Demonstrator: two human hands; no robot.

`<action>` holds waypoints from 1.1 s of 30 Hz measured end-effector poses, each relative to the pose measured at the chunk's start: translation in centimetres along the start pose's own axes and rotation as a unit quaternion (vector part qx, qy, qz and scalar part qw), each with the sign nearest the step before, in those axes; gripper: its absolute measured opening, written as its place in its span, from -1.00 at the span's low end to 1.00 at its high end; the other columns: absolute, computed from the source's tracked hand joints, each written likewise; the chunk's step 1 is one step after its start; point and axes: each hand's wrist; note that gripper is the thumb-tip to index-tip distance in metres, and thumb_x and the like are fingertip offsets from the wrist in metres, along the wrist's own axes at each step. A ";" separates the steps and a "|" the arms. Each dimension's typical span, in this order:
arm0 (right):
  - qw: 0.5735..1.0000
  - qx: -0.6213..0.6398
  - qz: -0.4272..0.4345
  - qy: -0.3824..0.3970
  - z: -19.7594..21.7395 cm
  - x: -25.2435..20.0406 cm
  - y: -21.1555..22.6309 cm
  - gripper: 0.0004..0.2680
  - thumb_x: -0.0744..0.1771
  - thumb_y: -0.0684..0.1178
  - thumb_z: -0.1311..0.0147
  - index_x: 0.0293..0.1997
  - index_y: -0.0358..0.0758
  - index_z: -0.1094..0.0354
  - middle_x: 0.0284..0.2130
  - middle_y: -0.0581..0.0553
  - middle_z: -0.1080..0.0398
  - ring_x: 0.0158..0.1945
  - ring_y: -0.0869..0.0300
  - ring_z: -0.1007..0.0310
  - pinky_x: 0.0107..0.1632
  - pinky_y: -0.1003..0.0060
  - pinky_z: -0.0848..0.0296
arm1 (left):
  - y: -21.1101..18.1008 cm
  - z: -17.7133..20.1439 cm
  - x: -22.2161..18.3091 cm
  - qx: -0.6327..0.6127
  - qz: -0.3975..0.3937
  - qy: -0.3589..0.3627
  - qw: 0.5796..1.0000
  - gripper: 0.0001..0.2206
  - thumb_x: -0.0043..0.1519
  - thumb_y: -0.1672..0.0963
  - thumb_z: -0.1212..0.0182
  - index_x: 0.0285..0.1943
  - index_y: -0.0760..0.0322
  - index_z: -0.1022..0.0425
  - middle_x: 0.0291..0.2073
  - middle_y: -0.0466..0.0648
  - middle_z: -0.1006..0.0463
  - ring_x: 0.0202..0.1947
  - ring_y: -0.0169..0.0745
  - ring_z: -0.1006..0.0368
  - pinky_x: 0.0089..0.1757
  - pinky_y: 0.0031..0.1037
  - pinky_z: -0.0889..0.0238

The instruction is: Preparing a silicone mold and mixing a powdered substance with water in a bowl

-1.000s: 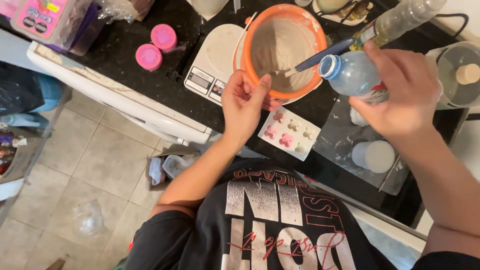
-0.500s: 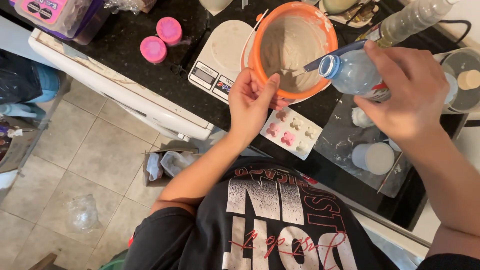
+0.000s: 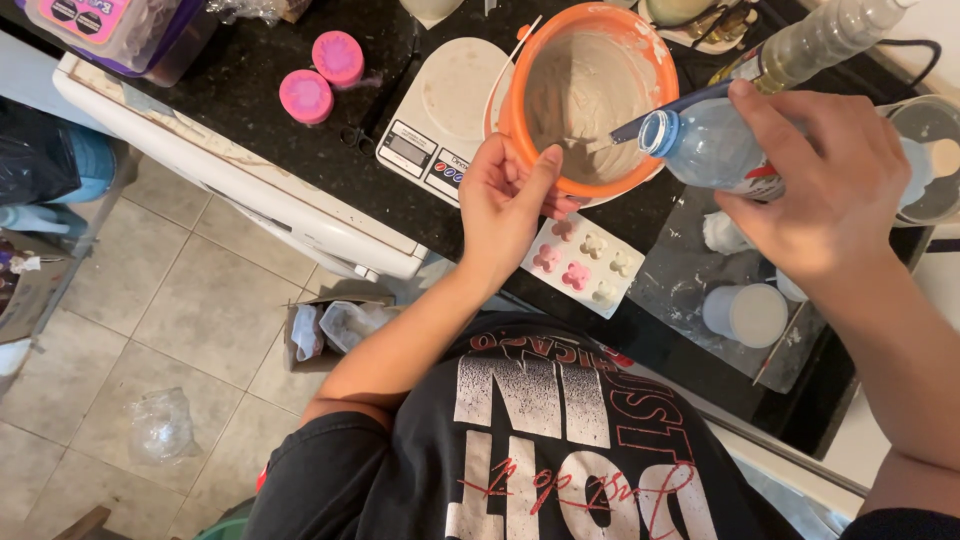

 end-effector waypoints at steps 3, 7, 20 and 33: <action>1.000 -0.004 -0.001 -0.002 0.1 0.2 0.2 -0.38 0.15 -0.06 -0.50 0.41 -0.29 -0.56 0.03 -0.24 -0.52 0.01 -0.08 -0.54 0.04 0.06 -0.51 | 0.3 0.1 0.1 0.002 0.017 -0.013 1.000 -0.69 0.24 0.17 -0.27 -0.40 0.18 -0.13 -0.69 -0.12 -0.23 -0.63 -0.09 -0.60 -0.66 -0.57 -0.36; 1.000 -0.009 0.004 -0.001 0.0 0.1 0.1 -0.34 0.13 -0.06 -0.53 0.44 -0.25 -0.54 0.03 -0.24 -0.52 0.01 -0.08 -0.55 0.03 0.05 -0.53 | 0.2 0.1 0.1 0.003 0.018 -0.014 1.000 -0.71 0.24 0.17 -0.27 -0.40 0.20 -0.16 -0.71 -0.10 -0.27 -0.63 -0.09 -0.60 -0.66 -0.56 -0.37; 0.966 0.221 -0.130 -0.019 -1.3 0.5 1.3 -0.43 0.28 -0.15 -0.49 0.44 -0.60 -0.36 0.00 -0.41 -0.45 -0.09 -0.09 -0.36 0.01 0.09 -0.36 | 1.1 0.8 0.2 0.007 0.017 -0.002 1.000 -0.70 0.27 0.18 -0.25 -0.39 0.20 -0.13 -0.70 -0.07 -0.26 -0.63 -0.04 -0.60 -0.67 -0.57 -0.37; 0.817 0.463 -0.248 -0.237 -7.8 -3.2 -4.5 -0.59 0.43 -0.63 -0.18 0.35 -0.52 -0.07 0.17 -0.70 -0.30 0.25 -0.51 -0.41 0.28 -0.42 -0.52 | 2.7 2.3 1.3 0.001 0.027 0.009 1.000 -0.74 0.28 0.20 -0.22 -0.37 0.24 -0.18 -0.66 -0.13 -0.21 -0.64 -0.11 -0.56 -0.54 -0.49 -0.52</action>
Point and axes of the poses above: each hand's wrist, its own x-axis towards the middle knuckle, its own z-axis out of the back of the hand, y = z × x
